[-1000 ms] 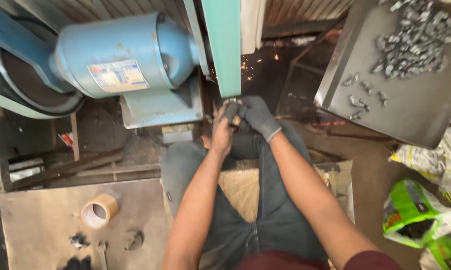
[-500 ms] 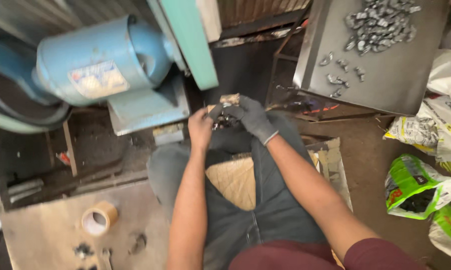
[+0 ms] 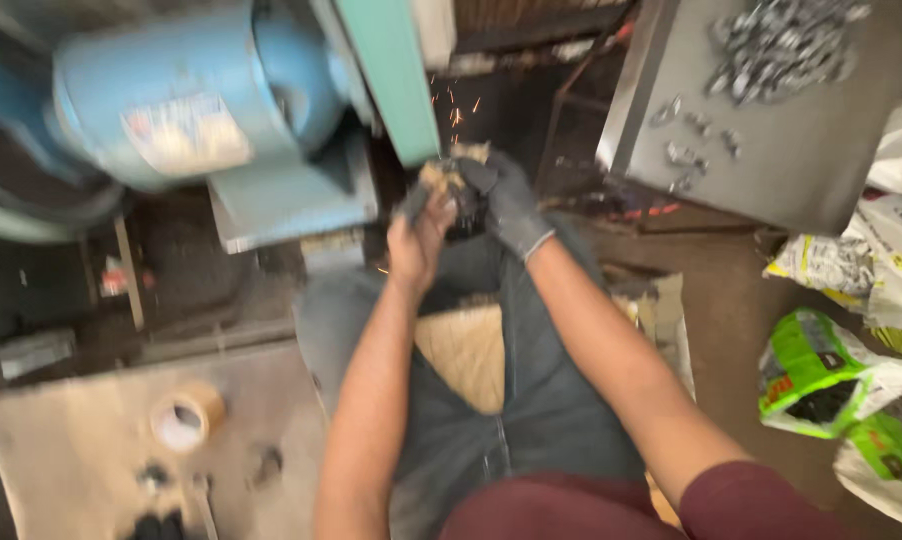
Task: The person sits on the floor at a bench grinder and grinds small metal pieces against the spinning abrasive wheel, producing sparks, then places the ground pieces onto a metal tray beside the machine, handling the pieces one at a time.
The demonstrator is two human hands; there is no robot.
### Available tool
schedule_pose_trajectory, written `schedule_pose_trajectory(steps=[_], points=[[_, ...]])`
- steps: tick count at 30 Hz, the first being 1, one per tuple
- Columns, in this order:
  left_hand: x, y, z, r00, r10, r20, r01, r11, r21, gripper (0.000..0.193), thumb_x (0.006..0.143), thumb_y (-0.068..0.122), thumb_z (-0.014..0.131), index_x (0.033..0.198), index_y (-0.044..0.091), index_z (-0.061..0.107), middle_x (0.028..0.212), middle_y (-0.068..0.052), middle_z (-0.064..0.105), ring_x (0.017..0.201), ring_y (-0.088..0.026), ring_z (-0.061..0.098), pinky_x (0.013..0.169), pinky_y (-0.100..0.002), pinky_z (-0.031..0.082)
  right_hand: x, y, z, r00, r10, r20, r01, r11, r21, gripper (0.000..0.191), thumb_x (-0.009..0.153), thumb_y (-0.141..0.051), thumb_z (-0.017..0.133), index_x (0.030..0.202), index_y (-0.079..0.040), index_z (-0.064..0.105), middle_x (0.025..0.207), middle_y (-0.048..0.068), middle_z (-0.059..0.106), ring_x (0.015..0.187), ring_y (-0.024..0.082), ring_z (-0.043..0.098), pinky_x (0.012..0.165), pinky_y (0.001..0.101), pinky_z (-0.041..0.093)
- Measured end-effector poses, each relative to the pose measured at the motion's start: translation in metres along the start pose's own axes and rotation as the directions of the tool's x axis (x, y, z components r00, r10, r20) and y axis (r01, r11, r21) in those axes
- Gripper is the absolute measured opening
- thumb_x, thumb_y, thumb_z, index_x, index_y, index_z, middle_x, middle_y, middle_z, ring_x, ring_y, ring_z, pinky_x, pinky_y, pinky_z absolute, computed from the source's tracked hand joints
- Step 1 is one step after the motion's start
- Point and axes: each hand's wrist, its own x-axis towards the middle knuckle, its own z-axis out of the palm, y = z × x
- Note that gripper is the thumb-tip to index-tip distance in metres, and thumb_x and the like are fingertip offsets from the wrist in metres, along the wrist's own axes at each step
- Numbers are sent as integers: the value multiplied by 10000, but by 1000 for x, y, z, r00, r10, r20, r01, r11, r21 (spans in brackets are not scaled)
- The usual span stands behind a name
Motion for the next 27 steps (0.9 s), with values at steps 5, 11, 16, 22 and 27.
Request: schedule_pose_trajectory(steps=[5, 11, 16, 22, 27], points=[[-16, 14, 5, 922, 384, 39, -93, 123, 988, 354, 842, 8, 630, 1191, 2, 694, 951, -182, 745, 822, -297, 700, 705, -410, 529, -43, 1, -7, 860, -285, 422, 508, 428, -747, 360, 974, -217, 765, 1243, 13, 703, 1109, 91, 729, 968, 144, 688, 818, 287, 550], [-13, 28, 13, 940, 333, 70, -113, 110, 988, 248, 839, 43, 634, 1081, 32, 685, 839, -174, 685, 728, -239, 669, 691, -347, 531, -53, -21, 10, 973, 155, 169, -25, 804, -595, 263, 988, -248, 699, 1053, 7, 708, 795, 21, 689, 678, 104, 629, 612, 272, 514], [-1, 19, 22, 865, 491, -108, 33, 159, 987, 179, 865, 92, 682, 1017, -4, 688, 756, -158, 658, 648, -220, 606, 638, -369, 500, -28, -23, 24, 983, 35, 181, 93, 752, -652, 250, 991, -276, 654, 1067, -41, 689, 784, 2, 674, 677, 77, 606, 602, 257, 500], [9, 23, 32, 808, 581, -98, -45, 228, 973, 243, 833, 16, 617, 1066, 2, 687, 809, -135, 697, 699, -211, 653, 671, -337, 517, -8, -16, 39, 989, -42, 139, 133, 640, -757, 285, 981, -281, 635, 1019, -8, 709, 763, 50, 723, 671, 96, 675, 629, 279, 527], [7, 30, 40, 820, 562, -103, -25, 216, 976, 252, 813, 16, 647, 1056, 26, 712, 799, -139, 728, 703, -206, 703, 672, -308, 529, -14, -9, 38, 993, 110, 39, -75, 857, -510, 267, 961, -245, 639, 1094, -18, 684, 805, 106, 705, 668, 168, 673, 613, 354, 546]])
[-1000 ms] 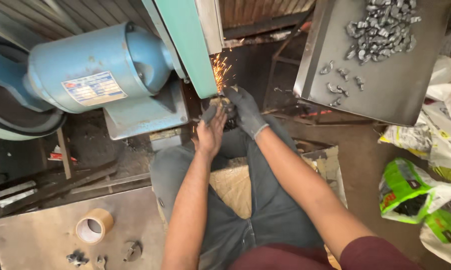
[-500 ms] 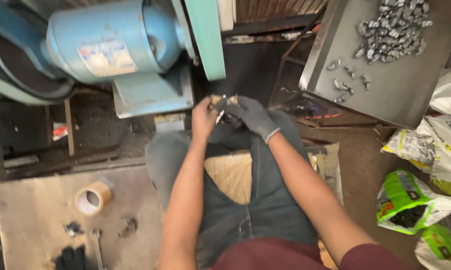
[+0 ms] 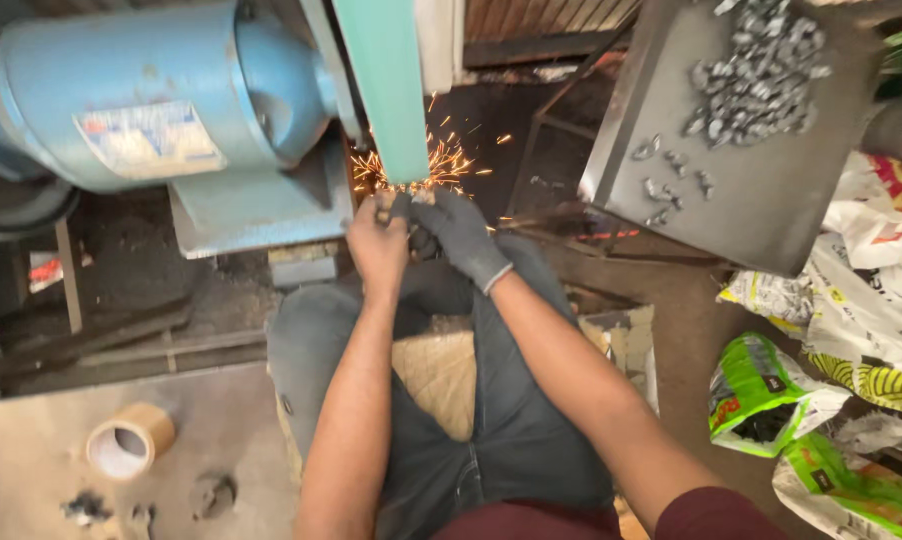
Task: The person sits on the floor at a bench grinder and grinds small metal pieces against the spinning abrasive wheel, producing sparks, then places the ground pieces onto a metal tray beside the machine, handling the pieces one at a time.
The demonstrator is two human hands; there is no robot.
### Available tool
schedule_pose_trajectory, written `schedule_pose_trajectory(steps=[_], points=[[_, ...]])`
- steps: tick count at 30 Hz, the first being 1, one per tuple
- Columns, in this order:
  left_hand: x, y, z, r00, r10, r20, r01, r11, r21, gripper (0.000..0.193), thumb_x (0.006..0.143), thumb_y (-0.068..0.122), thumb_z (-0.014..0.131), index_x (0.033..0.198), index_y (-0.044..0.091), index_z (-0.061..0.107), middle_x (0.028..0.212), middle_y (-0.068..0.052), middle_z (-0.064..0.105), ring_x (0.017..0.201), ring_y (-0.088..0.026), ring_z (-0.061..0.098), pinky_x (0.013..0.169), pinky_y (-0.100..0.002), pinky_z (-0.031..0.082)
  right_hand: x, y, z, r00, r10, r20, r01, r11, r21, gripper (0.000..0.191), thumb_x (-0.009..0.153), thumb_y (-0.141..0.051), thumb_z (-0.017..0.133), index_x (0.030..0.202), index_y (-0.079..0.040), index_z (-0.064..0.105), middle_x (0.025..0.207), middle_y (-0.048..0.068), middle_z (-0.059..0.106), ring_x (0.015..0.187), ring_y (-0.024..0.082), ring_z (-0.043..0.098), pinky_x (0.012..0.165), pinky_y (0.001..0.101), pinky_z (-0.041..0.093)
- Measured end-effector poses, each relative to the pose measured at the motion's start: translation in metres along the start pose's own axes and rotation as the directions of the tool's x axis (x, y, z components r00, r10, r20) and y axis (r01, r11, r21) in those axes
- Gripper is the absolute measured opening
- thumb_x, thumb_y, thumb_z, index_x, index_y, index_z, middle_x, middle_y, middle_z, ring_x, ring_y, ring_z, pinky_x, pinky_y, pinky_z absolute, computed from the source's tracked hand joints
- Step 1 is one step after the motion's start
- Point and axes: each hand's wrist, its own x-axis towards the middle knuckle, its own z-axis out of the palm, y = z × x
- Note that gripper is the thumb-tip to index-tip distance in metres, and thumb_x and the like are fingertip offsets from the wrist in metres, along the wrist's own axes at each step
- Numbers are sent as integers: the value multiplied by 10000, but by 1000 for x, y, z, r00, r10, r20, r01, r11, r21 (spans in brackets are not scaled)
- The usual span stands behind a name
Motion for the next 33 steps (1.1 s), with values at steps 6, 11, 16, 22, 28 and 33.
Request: schedule_pose_trajectory(steps=[6, 11, 16, 22, 28, 33], points=[[-12, -4, -12, 992, 91, 90, -85, 994, -67, 223, 867, 22, 658, 1086, -12, 683, 737, -125, 687, 658, -166, 646, 642, -339, 525, -11, 12, -12, 782, -620, 61, 579, 688, -438, 332, 1008, -190, 686, 1290, -16, 697, 1240, 84, 738, 1150, 155, 694, 999, 309, 530], [-13, -30, -12, 967, -5, 256, 41, 990, -136, 289, 869, 5, 566, 1110, -7, 725, 769, -94, 704, 628, -150, 638, 588, -340, 508, -28, 22, -20, 878, -475, -63, 459, 871, -175, 365, 926, -193, 767, 1242, -25, 694, 1150, 39, 738, 1065, 117, 691, 946, 282, 560], [-11, -51, 15, 919, -129, 373, 222, 951, -217, 427, 948, 141, 511, 1322, -13, 650, 1107, -148, 726, 996, -242, 716, 888, -369, 575, 4, 34, -30, 971, -143, -192, 172, 974, 144, 289, 950, -194, 734, 1180, -20, 718, 1017, 75, 721, 875, 145, 648, 765, 297, 526], [-29, -49, 29, 782, -108, 613, 606, 360, -710, 696, 1005, 411, 454, 1570, 23, 333, 1622, -96, 400, 1544, -276, 316, 1264, -519, 269, 57, 34, -25, 981, -92, -173, 156, 902, 403, 239, 996, -203, 694, 1152, -26, 657, 1019, 52, 698, 889, 131, 658, 764, 300, 548], [-21, -40, 4, 792, -114, 599, 578, 456, -677, 543, 1007, 376, 496, 1470, 95, 521, 1459, -94, 567, 1335, -257, 559, 1121, -492, 434, 21, 20, -42, 936, -342, -83, 352, 920, 171, 257, 1013, -214, 676, 1201, -48, 732, 1090, 28, 721, 992, 106, 645, 879, 275, 536], [-27, -26, -18, 885, -52, 463, 79, 996, -39, 346, 937, 153, 624, 1228, -14, 712, 1017, -156, 717, 858, -267, 677, 806, -382, 517, -17, 0, -116, 771, -540, -337, 416, 828, -375, 233, 987, -224, 697, 1150, -61, 727, 1133, 82, 768, 1059, 194, 725, 963, 343, 551]])
